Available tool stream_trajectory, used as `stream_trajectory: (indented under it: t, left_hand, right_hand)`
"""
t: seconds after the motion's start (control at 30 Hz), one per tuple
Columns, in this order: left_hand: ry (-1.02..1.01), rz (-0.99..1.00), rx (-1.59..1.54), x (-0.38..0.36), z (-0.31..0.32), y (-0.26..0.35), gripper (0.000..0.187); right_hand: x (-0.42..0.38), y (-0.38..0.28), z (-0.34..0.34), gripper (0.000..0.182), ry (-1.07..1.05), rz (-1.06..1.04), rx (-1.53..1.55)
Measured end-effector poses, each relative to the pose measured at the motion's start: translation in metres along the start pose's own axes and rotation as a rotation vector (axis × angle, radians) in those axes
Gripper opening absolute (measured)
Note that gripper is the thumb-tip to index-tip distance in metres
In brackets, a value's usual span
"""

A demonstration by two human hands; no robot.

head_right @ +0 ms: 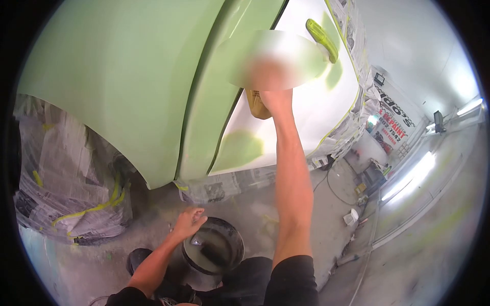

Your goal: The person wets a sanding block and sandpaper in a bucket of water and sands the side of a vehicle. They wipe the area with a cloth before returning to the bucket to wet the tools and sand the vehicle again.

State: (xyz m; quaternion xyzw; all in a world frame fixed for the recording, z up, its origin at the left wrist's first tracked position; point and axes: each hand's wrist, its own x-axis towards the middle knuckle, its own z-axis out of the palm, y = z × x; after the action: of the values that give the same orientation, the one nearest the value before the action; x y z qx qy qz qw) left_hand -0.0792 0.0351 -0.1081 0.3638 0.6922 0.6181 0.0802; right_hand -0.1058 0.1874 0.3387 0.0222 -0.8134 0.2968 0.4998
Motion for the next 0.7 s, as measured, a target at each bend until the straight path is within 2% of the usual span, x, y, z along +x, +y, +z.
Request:
stream_trajectory:
  t: [0.1, 0.2, 0.27, 0.37, 0.47, 0.7]
  left_hand:
    - [-0.011, -0.016, 0.002, -0.001, 0.001, 0.000, 0.040]
    - [0.002, 0.010, 0.011, 0.001, 0.002, -0.001, 0.041]
    - [0.003, 0.022, 0.014, -0.001, 0.005, -0.005, 0.042]
    - [-0.012, 0.020, 0.012, -0.002, 0.005, -0.010, 0.041]
    - [-0.005, 0.020, 0.010, -0.001, 0.006, -0.004, 0.039]
    - [0.010, 0.013, -0.004, -0.005, 0.011, 0.005, 0.038]
  right_hand:
    - [-0.005, 0.023, 0.004, 0.029, 0.008, -0.066, -0.131]
    - [-0.030, 0.047, 0.008, 0.030, -0.081, 0.077, -0.068]
    - [-0.043, 0.054, 0.010, 0.030, -0.095, 0.091, -0.090]
    - [-0.045, 0.056, 0.015, 0.029, -0.071, 0.074, -0.143]
    - [-0.032, 0.041, 0.018, 0.029, -0.012, 0.026, 0.021]
    - [-0.038, 0.048, 0.012, 0.031, -0.062, 0.113, 0.016]
